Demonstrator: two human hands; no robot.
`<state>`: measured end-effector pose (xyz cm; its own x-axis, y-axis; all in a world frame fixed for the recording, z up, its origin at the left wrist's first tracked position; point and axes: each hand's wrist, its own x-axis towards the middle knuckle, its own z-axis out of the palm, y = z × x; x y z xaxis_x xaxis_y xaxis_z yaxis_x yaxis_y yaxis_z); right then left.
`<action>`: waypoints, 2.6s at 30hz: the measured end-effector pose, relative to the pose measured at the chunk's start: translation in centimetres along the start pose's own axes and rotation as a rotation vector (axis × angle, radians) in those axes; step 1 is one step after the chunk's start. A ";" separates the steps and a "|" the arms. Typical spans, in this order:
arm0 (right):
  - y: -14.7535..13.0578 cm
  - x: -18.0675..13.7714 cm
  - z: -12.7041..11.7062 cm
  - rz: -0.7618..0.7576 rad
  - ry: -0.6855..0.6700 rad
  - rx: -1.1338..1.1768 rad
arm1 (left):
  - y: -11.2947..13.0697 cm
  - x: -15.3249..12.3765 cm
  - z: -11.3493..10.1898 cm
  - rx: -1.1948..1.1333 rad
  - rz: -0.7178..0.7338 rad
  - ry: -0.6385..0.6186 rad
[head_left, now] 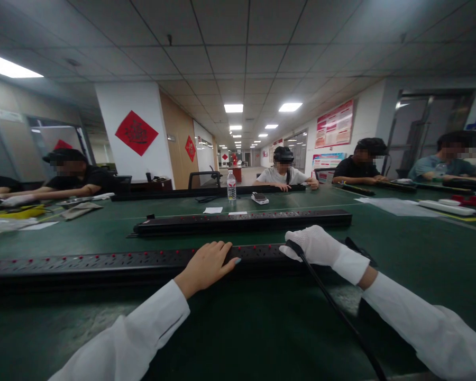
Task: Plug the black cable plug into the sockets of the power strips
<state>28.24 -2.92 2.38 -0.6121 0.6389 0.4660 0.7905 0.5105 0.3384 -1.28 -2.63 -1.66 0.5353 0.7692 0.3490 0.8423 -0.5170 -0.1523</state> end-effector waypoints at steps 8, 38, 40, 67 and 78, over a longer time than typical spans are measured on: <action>0.2 -0.3 0.0 0.027 -0.007 0.008 | 0.1 0.2 0.2 0.035 0.008 0.029; -0.5 -0.7 1.3 0.122 0.084 0.129 | 0.1 -0.2 0.1 0.025 0.005 0.056; -0.7 -0.9 1.5 0.152 0.097 0.143 | 0.1 -0.2 0.1 0.009 -0.004 0.056; -1.1 -0.9 1.5 0.259 0.131 0.059 | -0.7 -0.2 0.1 0.099 -0.023 0.024; 2.4 -2.6 0.0 0.089 0.016 0.228 | 2.4 1.6 0.4 0.056 -0.012 0.058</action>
<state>31.72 -3.39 1.93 -0.5387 0.6787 0.4991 0.8146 0.5707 0.1032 1.65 -2.45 -1.82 0.5216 0.7517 0.4036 0.8519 -0.4847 -0.1983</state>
